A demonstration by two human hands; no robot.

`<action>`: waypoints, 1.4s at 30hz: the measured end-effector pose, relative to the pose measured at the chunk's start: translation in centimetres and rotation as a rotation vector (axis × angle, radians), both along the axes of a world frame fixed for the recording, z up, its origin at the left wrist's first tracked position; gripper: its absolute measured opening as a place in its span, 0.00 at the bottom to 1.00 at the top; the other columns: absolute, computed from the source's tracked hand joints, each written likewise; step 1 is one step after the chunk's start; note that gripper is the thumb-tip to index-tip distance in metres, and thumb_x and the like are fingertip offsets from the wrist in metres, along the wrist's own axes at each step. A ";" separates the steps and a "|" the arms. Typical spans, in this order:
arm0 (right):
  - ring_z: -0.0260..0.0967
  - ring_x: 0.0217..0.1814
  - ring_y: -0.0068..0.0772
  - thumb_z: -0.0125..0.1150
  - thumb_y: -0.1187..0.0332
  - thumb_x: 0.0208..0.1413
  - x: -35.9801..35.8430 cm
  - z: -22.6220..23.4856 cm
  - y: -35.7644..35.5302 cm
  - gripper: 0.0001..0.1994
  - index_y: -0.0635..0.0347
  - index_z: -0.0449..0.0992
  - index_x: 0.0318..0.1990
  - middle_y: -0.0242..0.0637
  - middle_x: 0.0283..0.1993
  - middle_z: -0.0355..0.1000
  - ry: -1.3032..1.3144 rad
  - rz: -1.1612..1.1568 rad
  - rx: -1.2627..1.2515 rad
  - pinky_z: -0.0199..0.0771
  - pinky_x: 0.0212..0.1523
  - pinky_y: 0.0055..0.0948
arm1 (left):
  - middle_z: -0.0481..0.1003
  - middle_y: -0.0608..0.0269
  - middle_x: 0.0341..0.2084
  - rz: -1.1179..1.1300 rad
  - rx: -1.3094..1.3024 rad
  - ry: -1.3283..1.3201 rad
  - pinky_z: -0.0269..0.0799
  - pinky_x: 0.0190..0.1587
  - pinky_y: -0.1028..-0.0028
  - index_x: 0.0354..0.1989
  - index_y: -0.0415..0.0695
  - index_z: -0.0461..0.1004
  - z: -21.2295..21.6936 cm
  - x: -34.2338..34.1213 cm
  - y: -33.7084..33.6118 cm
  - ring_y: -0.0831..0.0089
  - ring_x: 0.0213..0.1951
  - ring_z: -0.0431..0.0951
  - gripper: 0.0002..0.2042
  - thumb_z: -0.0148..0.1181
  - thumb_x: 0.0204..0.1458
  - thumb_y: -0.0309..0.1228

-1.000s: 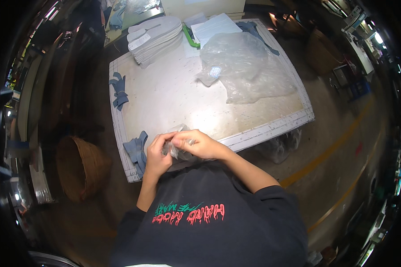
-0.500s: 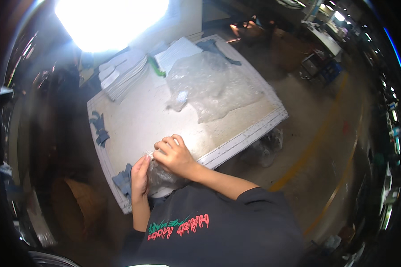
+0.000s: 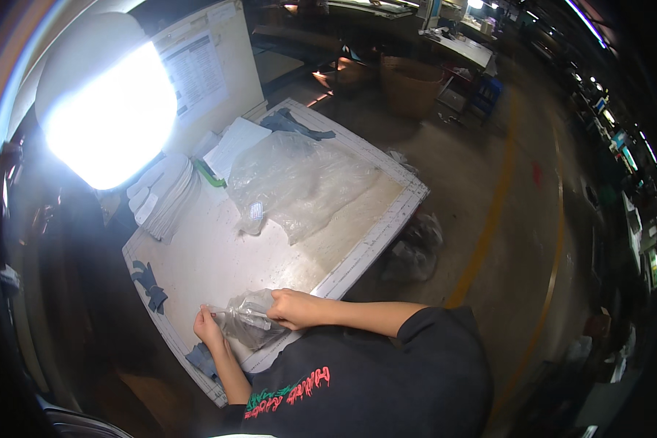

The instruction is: The person picks up plastic bags and white foam pieces, then places the foam pieces into the bags and ties them closed. The person moves between tables and stacks the packed bags.

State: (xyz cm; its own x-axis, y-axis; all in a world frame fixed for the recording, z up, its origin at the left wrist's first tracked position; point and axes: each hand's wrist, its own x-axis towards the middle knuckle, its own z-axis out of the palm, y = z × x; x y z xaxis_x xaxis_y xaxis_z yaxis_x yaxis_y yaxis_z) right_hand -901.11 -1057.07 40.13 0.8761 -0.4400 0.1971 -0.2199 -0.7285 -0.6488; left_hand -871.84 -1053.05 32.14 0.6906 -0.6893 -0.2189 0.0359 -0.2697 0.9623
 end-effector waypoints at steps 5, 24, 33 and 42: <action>0.71 0.36 0.48 0.65 0.72 0.50 -0.4 2.5 0.5 0.05 0.57 0.73 0.32 0.39 0.26 0.72 -0.255 -0.119 0.004 0.70 0.41 0.43 | 0.74 0.68 0.31 -0.317 -0.417 0.469 0.68 0.40 0.78 0.39 0.39 0.74 5.0 -2.1 0.2 0.79 0.33 0.71 0.11 0.52 0.71 0.33; 0.77 0.50 0.34 0.69 0.75 0.53 -9.4 -3.5 -2.3 0.12 0.56 0.87 0.46 0.35 0.41 0.84 -0.564 -0.601 0.367 0.76 0.54 0.34 | 0.72 0.62 0.19 -0.710 -0.355 -0.569 0.60 0.26 0.73 0.31 0.37 0.83 11.2 -21.6 -2.5 0.74 0.23 0.68 0.05 0.74 0.46 0.19; 0.69 0.45 0.30 0.69 0.65 0.58 -12.7 -3.2 -5.6 0.08 0.51 0.88 0.43 0.29 0.39 0.84 -0.495 -0.518 0.509 0.70 0.52 0.32 | 0.69 0.70 0.23 -0.502 -0.153 -0.087 0.60 0.32 0.81 0.36 0.37 0.79 10.2 -25.2 -6.0 0.82 0.28 0.66 0.09 0.75 0.49 0.20; 0.68 0.43 0.43 0.66 0.69 0.46 -14.4 -1.9 -5.7 0.02 0.54 0.81 0.27 0.29 0.31 0.78 -0.311 -0.517 0.120 0.71 0.45 0.41 | 0.57 0.65 0.37 -0.645 -0.469 0.014 0.63 0.43 0.78 0.56 0.45 0.57 13.0 -31.3 -5.5 0.76 0.39 0.60 0.25 0.55 0.50 0.15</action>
State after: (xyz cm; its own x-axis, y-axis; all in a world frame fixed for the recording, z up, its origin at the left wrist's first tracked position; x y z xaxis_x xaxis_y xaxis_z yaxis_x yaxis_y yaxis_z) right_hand -915.48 -1062.77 38.26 0.4529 -0.8275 0.3318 -0.3126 -0.4959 -0.8102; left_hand -903.12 -1058.58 45.19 0.1238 -0.9745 0.1871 0.0239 0.1914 0.9812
